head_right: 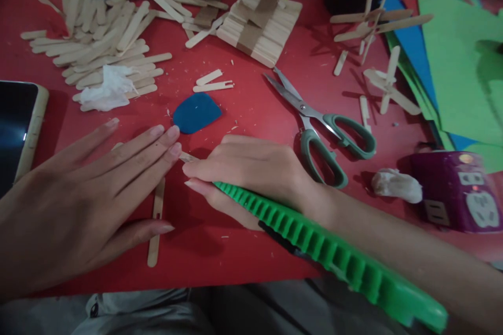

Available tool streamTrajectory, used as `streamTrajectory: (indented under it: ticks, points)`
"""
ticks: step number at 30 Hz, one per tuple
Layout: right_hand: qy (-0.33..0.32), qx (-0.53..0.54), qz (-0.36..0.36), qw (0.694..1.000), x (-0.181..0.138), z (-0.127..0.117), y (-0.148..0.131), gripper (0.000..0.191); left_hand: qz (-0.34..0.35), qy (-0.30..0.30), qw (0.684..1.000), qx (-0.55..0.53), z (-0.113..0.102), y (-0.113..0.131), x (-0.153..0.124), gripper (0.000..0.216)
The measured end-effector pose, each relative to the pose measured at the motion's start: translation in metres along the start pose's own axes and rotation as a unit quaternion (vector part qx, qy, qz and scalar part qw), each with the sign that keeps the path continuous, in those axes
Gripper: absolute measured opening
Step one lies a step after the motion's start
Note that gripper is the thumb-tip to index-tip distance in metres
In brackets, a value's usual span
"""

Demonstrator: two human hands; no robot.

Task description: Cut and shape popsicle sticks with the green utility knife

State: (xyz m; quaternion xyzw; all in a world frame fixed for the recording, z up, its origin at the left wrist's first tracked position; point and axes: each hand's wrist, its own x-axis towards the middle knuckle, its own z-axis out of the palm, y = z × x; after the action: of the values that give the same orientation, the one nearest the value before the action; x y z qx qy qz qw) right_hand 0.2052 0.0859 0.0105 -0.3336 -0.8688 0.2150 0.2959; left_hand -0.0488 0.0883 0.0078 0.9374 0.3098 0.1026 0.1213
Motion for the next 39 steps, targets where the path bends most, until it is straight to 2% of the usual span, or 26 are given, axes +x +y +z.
streamTrajectory:
  ticks: [9,13,25,39]
  points:
    - [0.0,0.047,-0.011,0.999,-0.005,-0.0026,0.0023,0.015,0.004,-0.005,1.0,0.014,-0.0014,-0.0006,-0.0008,0.062]
    - [-0.006,0.043,0.01,0.999,-0.005,-0.0023,0.0015,0.013,0.003,-0.005,1.0,0.018,-0.0012,-0.0007,-0.0006,0.062]
    - [-0.007,0.019,-0.037,0.999,-0.0014,-0.0037,0.0033,0.01,-0.002,0.001,1.0,0.013,-0.0006,0.0011,0.0002,0.061]
    - [-0.027,0.019,-0.024,0.999,-0.0051,-0.0047,0.0055,0.016,0.002,0.01,0.999,0.038,0.0,0.0014,-0.0014,0.059]
